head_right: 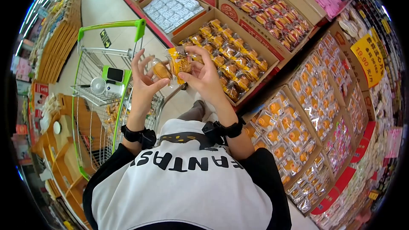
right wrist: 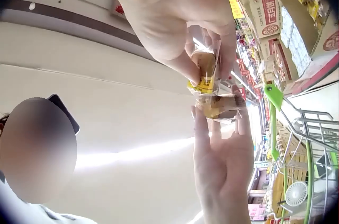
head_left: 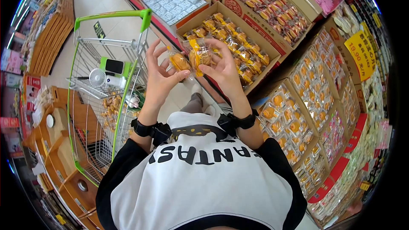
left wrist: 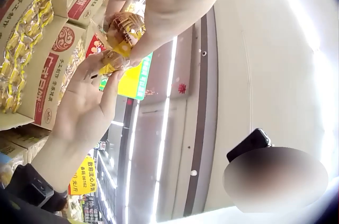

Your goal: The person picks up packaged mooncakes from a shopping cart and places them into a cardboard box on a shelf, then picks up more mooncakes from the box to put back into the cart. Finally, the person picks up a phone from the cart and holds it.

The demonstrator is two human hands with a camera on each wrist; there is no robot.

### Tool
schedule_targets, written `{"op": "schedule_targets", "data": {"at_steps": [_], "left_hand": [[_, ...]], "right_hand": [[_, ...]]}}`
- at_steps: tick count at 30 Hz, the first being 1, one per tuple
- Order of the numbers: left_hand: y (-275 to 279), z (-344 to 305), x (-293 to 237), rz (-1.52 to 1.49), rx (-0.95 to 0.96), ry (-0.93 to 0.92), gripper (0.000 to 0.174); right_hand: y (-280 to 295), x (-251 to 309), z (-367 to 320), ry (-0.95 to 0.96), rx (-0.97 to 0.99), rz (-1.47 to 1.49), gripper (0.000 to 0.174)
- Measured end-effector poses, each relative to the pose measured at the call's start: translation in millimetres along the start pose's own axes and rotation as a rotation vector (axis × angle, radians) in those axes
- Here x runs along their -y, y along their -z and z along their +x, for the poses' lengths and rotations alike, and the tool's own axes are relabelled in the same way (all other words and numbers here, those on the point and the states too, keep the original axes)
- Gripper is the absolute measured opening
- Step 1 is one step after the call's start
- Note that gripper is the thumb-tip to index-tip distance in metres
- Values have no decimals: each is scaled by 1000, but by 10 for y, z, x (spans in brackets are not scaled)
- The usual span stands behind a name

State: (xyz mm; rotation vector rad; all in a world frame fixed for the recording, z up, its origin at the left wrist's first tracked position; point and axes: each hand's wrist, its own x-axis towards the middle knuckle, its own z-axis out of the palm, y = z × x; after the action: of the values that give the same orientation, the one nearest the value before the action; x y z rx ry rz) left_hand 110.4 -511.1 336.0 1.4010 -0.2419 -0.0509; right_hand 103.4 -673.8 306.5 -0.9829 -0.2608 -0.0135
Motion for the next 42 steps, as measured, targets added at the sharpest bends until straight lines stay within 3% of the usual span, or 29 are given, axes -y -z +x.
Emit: {"op": "schedule_targets", "data": {"at_steps": [8, 12, 17, 20, 21, 23, 24, 26, 31, 33, 35, 42], "left_hand": [[-149, 298, 221, -68, 247, 149, 83], [-230, 450, 350, 40, 285, 155, 81], [-328, 632, 475, 78, 355, 250, 79], [-423, 757, 568, 42, 355, 125, 80], [-412, 816, 636, 43, 362, 130, 80], [-345, 953, 849, 472, 305, -73, 82], [-302, 1034, 949, 473, 313, -68, 82], [-239, 1179, 1103, 574, 531, -102, 79], [-316, 1292, 1248, 710, 749, -88, 70], [-313, 1343, 1422, 790, 817, -139, 69], [-311, 1354, 1586, 898, 874, -226, 65], [-348, 1393, 1789, 881, 957, -170, 66]], "right_hand": [[186, -1, -7, -7, -124, -200, 62], [361, -54, 45, 44, -200, -361, 66], [554, -92, 99, 94, -286, -362, 64], [771, -153, 106, 113, -347, -422, 65], [845, -165, 89, 65, -400, -453, 67], [956, -139, 54, -10, -475, -621, 72], [1027, -145, 24, -12, -484, -619, 72], [1188, -179, -44, -117, -426, -896, 71], [1365, -317, -125, -414, -352, -1121, 63], [1405, -449, -175, -455, -308, -1441, 59], [1506, -621, -216, -520, -309, -1425, 59], [1532, -803, -248, -656, -326, -1520, 53]]}}
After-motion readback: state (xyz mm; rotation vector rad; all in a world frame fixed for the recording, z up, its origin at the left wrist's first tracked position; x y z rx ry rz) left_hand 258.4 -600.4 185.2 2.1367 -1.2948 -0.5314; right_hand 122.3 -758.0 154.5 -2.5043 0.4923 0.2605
